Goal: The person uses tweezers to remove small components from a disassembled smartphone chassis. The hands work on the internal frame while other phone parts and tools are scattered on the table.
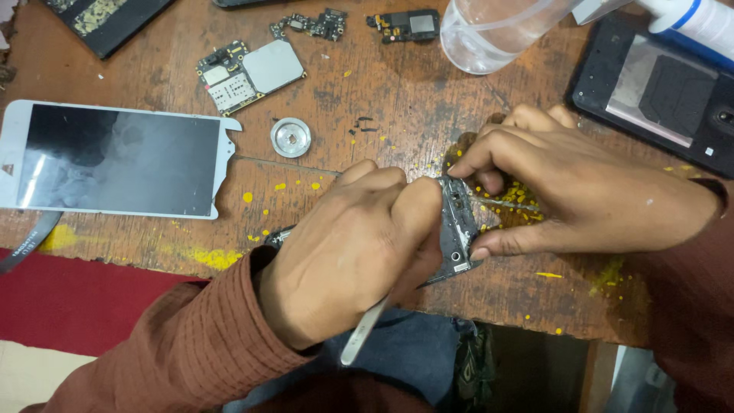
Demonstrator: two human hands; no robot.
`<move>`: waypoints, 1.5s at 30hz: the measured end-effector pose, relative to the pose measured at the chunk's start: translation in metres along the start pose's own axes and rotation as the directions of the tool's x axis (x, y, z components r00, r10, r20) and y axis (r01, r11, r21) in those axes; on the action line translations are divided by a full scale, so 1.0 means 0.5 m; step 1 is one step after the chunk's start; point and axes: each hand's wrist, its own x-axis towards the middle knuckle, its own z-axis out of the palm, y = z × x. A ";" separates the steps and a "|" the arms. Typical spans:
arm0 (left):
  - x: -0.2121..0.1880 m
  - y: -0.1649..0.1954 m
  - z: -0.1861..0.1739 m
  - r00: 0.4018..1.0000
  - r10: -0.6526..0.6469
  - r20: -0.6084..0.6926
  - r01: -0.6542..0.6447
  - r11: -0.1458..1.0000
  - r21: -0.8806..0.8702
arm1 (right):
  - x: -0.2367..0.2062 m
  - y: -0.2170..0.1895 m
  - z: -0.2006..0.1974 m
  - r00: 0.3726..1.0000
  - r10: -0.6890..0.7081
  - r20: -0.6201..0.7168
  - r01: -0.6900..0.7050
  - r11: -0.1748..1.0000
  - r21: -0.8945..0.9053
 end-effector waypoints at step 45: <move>-0.017 -0.009 -0.011 0.990 0.045 -0.135 -0.064 0.988 -0.141 | 0.030 -0.083 -0.002 0.919 -0.263 -0.292 0.085 0.858 -0.507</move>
